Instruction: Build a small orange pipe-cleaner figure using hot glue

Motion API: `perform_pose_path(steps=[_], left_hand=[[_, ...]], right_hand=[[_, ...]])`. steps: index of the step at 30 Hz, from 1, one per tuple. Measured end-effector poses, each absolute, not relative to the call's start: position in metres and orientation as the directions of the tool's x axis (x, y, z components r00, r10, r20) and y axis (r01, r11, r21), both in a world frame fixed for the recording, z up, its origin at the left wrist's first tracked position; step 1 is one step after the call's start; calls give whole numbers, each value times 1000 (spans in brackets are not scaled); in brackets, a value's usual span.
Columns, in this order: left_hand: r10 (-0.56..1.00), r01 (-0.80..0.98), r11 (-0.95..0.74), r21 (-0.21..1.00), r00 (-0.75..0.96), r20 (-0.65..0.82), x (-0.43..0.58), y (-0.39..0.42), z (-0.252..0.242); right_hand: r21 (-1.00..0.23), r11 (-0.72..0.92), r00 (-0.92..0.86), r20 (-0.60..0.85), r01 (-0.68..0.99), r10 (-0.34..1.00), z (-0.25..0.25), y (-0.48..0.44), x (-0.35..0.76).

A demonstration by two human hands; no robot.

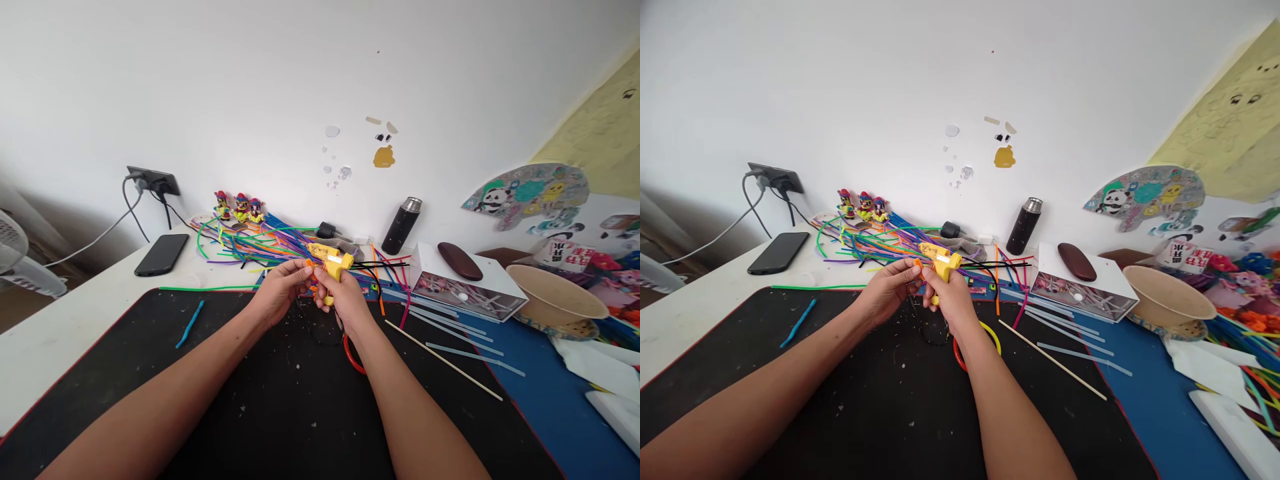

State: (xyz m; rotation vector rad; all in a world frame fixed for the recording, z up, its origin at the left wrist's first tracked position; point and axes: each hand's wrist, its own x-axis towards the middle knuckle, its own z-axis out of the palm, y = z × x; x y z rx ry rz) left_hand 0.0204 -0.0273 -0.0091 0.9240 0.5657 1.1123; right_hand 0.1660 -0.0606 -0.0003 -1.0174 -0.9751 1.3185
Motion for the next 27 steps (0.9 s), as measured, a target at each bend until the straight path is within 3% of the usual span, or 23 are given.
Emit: perform_pose_path(steps=[13,27], left_hand=[[949,-519,171,838,314,1,14,-23,-8],[924,-454,159,877,381,29,16,-26,-8]], right_hand=[[-946,8,45,-7,-325,999,1,-59,170],[-954,11,51,-5,-300,999,1,-59,170]])
